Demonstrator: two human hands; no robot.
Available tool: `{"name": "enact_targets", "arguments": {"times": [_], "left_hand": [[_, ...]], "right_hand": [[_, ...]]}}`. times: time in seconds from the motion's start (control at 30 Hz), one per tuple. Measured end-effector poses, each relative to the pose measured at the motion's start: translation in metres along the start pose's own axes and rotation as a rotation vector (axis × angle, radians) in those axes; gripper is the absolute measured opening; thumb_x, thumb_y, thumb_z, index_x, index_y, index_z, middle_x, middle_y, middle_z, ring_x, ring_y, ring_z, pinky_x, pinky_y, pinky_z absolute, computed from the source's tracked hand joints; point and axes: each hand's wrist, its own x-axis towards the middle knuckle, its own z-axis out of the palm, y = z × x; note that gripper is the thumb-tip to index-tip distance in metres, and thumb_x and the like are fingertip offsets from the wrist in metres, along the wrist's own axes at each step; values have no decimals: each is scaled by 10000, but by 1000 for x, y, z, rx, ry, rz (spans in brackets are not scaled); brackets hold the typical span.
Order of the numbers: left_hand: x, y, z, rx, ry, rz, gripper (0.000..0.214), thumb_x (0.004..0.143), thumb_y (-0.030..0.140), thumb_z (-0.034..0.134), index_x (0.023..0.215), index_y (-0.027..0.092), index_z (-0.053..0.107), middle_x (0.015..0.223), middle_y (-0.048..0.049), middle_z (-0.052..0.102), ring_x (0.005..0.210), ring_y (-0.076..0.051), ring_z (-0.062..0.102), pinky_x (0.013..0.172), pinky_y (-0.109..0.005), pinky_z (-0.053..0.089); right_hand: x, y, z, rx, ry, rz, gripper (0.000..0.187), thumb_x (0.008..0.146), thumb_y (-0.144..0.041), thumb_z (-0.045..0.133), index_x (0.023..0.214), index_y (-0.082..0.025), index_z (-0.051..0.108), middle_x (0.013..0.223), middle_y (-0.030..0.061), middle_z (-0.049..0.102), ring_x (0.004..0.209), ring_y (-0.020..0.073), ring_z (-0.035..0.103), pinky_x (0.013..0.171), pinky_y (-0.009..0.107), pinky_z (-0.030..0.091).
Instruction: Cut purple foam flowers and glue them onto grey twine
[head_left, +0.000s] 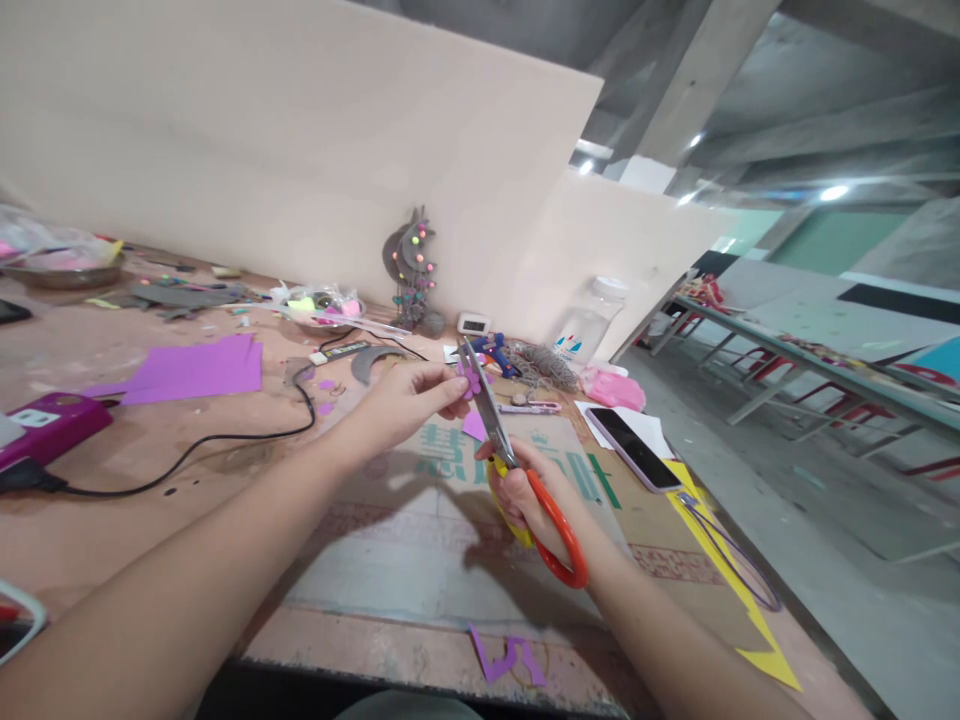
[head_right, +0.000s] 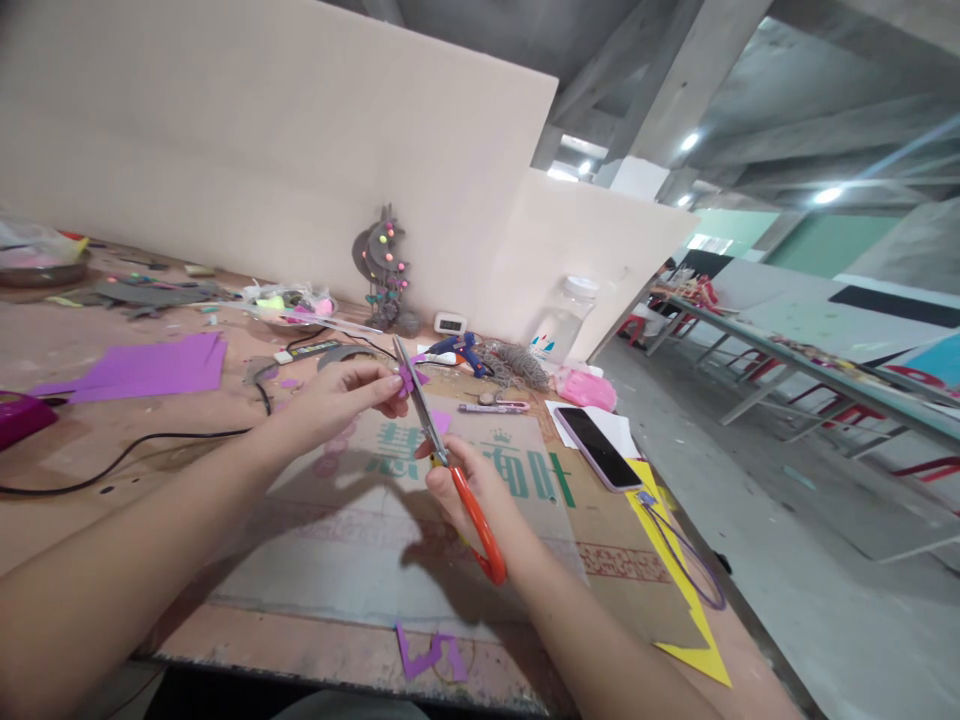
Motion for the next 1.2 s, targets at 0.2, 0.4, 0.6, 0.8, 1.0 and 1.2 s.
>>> {"name": "enact_targets", "arguments": {"times": [0.2,0.4,0.6,0.8,1.0,1.2], "left_hand": [[-1,5,-3,0,47,1,287,811,401,589,722,130,626,686,-33,652,680,-135,615,688,-259,504],[-1,6,-3,12,43,-16,290,809,405,592,726,130,629,697,-38,659,690,-140,619,697,-265,504],[0,5,-3,12,50,-32,281,801,402,597,734,131,633,700,-41,670,689,-142,625,697,-266,506],[1,-1,-2,33,9,-16,286,815,406,577,760,133,642,727,-47,685,702,-143,626,708,-267,503],[1,2,-3,42,27,-38,285,792,408,592,735,133,638,708,-47,677,689,-147,622,699,-273,502],[0,4,-4,61,43,-61,282,795,404,584,737,132,638,727,-55,675,704,-150,618,715,-283,496]], "right_hand": [[0,-1,-1,-15,11,21,573,796,-709,449,1059,-199,451,613,-68,310,471,78,272,415,210,241],[0,1,-1,-14,3,20,553,809,-693,452,1064,-203,449,608,-72,301,468,73,253,418,211,219],[-2,-3,1,56,10,31,524,817,-675,464,1058,-210,447,636,-65,308,473,69,259,423,208,233],[-2,-4,2,93,-9,41,491,827,-658,468,1044,-219,444,643,-60,313,470,69,252,424,206,245],[-2,-2,2,103,-3,60,485,828,-650,475,1045,-217,447,650,-59,310,466,65,244,412,199,236],[-3,-1,3,59,35,82,480,834,-643,469,1057,-218,462,622,-67,309,452,70,263,409,200,258]]}}
